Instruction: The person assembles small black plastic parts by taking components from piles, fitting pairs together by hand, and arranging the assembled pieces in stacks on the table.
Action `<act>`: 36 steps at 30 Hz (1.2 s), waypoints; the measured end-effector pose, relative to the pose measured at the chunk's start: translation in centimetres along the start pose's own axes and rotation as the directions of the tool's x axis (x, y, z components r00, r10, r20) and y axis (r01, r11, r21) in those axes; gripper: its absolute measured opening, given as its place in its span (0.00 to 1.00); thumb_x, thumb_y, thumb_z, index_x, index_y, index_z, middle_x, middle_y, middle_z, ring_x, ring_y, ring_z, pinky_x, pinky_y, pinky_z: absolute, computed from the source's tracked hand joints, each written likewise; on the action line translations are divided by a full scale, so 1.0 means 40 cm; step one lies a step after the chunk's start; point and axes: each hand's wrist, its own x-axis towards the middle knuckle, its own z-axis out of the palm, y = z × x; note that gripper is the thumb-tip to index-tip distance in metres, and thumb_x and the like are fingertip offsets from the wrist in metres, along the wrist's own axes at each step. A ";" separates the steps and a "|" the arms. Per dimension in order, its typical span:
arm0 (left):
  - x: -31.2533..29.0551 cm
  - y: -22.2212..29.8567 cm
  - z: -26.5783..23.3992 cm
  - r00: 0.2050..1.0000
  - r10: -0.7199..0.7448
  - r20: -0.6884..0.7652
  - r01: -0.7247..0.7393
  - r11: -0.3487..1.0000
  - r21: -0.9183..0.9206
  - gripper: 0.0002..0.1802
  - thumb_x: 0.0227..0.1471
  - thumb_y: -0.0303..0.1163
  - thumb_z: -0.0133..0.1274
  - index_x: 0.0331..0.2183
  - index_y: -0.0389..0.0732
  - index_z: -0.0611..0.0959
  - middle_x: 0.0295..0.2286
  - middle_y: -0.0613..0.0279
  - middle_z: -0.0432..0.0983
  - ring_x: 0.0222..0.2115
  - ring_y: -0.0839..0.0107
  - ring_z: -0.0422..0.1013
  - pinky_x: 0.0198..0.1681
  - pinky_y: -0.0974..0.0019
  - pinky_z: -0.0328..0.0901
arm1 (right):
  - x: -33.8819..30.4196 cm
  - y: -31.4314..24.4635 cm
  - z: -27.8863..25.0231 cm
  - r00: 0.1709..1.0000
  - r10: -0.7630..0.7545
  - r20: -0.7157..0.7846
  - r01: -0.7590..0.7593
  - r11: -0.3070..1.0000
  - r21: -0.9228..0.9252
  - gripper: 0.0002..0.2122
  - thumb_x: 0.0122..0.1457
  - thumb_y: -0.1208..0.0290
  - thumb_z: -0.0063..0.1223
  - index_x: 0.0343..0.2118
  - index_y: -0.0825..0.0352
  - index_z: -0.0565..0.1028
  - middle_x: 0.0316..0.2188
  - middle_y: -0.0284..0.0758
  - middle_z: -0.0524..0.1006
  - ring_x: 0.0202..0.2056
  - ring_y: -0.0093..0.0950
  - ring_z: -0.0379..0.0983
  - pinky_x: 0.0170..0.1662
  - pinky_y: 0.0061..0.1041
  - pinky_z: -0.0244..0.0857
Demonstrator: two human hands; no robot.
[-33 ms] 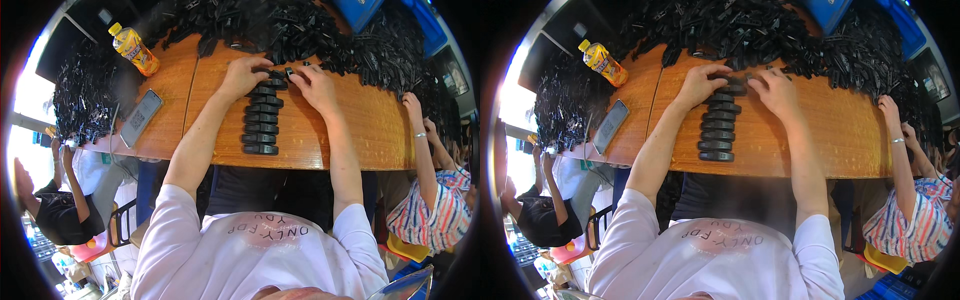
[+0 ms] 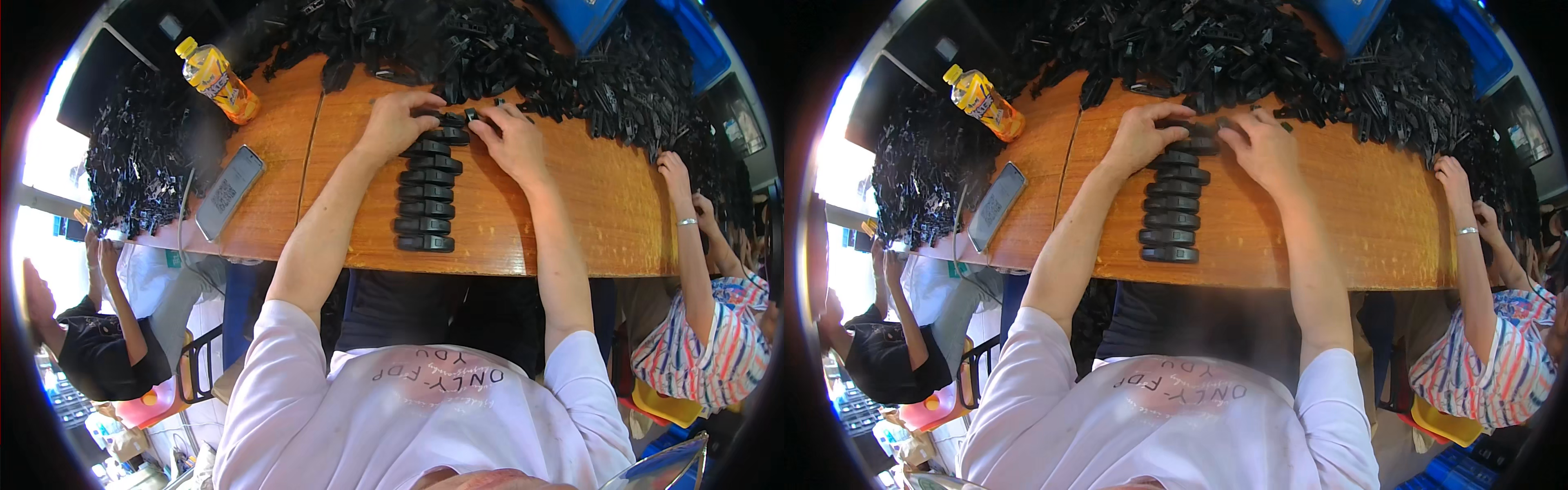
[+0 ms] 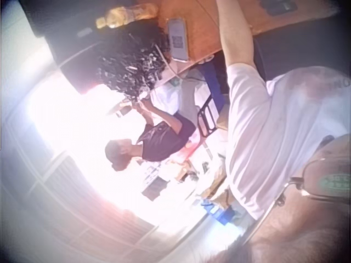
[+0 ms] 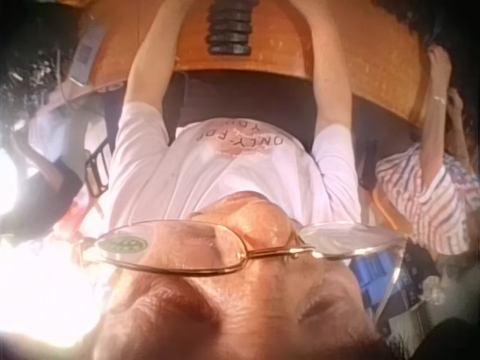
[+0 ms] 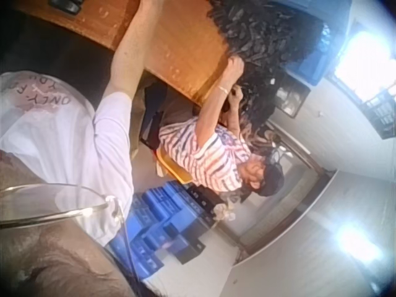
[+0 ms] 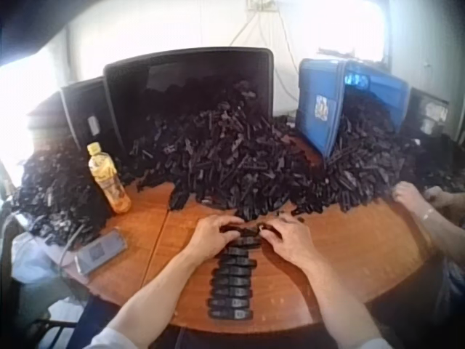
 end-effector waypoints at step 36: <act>-0.034 0.111 -0.011 0.993 -0.043 0.114 0.015 0.972 0.236 0.34 0.56 0.45 0.62 0.57 0.33 0.80 0.51 0.46 0.81 0.53 0.56 0.76 0.56 0.55 0.70 | 0.090 0.082 0.054 0.977 0.182 0.114 -0.205 0.642 0.739 0.17 0.70 0.58 0.57 0.41 0.71 0.85 0.28 0.32 0.82 0.26 0.17 0.73 0.30 0.19 0.67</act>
